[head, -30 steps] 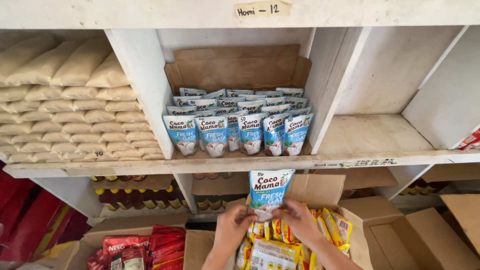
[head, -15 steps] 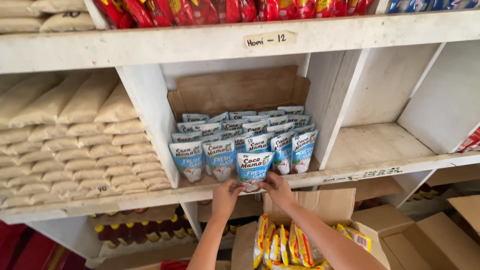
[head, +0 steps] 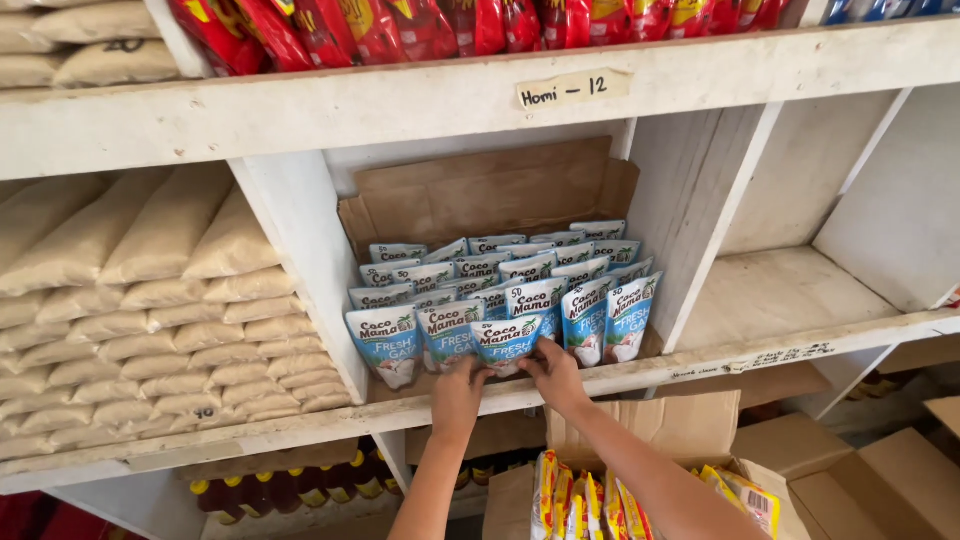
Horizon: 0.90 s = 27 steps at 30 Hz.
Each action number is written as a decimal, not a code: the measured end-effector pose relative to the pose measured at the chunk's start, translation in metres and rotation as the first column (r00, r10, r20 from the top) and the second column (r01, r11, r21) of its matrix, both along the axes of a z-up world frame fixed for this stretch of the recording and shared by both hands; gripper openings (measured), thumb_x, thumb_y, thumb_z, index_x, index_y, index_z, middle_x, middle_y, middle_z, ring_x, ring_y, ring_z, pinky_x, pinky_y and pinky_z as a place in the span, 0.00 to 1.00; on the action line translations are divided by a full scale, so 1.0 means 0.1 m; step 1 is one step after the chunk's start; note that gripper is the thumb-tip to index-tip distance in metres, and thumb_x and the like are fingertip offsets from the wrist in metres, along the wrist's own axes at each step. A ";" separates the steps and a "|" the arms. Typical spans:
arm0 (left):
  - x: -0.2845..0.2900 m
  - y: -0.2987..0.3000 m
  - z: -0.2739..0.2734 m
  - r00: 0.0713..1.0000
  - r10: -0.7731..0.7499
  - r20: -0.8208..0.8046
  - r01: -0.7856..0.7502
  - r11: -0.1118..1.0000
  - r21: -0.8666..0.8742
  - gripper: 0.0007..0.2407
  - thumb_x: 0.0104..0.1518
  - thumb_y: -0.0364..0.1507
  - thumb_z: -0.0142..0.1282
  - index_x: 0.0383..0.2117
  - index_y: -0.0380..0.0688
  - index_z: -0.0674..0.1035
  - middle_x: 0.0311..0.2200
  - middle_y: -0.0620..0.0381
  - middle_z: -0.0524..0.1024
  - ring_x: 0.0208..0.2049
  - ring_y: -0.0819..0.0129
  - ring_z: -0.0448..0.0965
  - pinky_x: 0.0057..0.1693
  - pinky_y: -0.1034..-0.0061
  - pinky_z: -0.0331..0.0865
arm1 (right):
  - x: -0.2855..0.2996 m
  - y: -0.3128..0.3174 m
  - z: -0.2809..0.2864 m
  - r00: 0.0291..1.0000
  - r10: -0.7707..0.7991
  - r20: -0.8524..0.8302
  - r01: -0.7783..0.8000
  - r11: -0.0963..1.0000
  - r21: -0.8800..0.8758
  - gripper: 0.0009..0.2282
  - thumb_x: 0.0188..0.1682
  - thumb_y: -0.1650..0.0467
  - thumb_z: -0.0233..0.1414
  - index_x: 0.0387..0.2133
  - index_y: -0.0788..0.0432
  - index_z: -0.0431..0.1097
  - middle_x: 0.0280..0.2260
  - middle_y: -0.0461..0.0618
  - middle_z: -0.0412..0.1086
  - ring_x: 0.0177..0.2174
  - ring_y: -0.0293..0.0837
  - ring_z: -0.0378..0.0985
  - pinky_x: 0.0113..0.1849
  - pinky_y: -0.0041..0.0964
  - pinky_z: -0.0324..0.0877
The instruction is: Stocking grocery store shelves with pouches of coconut milk and packets of coffee from boxes.
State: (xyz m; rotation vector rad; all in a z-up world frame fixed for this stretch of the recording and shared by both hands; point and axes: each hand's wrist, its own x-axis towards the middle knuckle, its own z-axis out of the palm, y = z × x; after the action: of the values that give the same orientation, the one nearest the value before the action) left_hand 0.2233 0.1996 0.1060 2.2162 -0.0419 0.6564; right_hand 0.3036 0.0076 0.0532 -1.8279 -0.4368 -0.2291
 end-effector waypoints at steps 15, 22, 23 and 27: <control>-0.09 -0.15 -0.26 0.989 0.088 0.121 -0.074 0.991 -0.116 0.08 0.54 0.26 0.62 0.38 0.40 0.80 0.35 0.48 0.83 0.37 0.52 0.84 0.41 0.62 0.75 | -0.10 -0.09 0.11 0.982 0.017 0.187 0.018 0.982 -0.186 0.13 0.47 0.75 0.58 0.42 0.63 0.63 0.32 0.58 0.79 0.36 0.55 0.84 0.34 0.44 0.77; -0.04 -0.07 -0.37 0.980 0.100 0.170 -0.094 0.995 -0.046 0.06 0.60 0.26 0.56 0.40 0.41 0.80 0.34 0.44 0.81 0.37 0.46 0.82 0.41 0.59 0.74 | -0.04 -0.12 0.02 0.965 0.025 0.260 0.039 0.971 -0.237 0.10 0.50 0.76 0.53 0.44 0.62 0.63 0.32 0.61 0.77 0.36 0.62 0.81 0.33 0.51 0.73; -0.04 -0.07 -0.37 0.981 0.098 0.168 -0.089 0.994 -0.059 0.05 0.61 0.26 0.55 0.39 0.41 0.80 0.34 0.44 0.81 0.36 0.47 0.82 0.41 0.60 0.74 | -0.03 -0.12 0.00 0.954 0.024 0.297 0.049 0.970 -0.237 0.11 0.51 0.76 0.53 0.45 0.62 0.62 0.33 0.61 0.77 0.36 0.63 0.80 0.33 0.53 0.72; -0.07 -0.09 -0.26 0.983 0.073 0.167 -0.061 0.995 -0.073 0.05 0.60 0.26 0.56 0.39 0.41 0.80 0.34 0.45 0.81 0.35 0.49 0.83 0.40 0.61 0.75 | 0.01 -0.09 -0.07 0.958 -0.006 0.285 0.056 0.985 -0.165 0.11 0.50 0.75 0.54 0.43 0.62 0.60 0.33 0.61 0.77 0.36 0.63 0.80 0.33 0.53 0.73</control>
State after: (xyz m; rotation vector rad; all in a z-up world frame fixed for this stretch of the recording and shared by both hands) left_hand 0.2163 0.1906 0.0802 2.0997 -0.0311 0.8699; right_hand 0.3046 -0.0015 0.0459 -1.9797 -0.6450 -0.4930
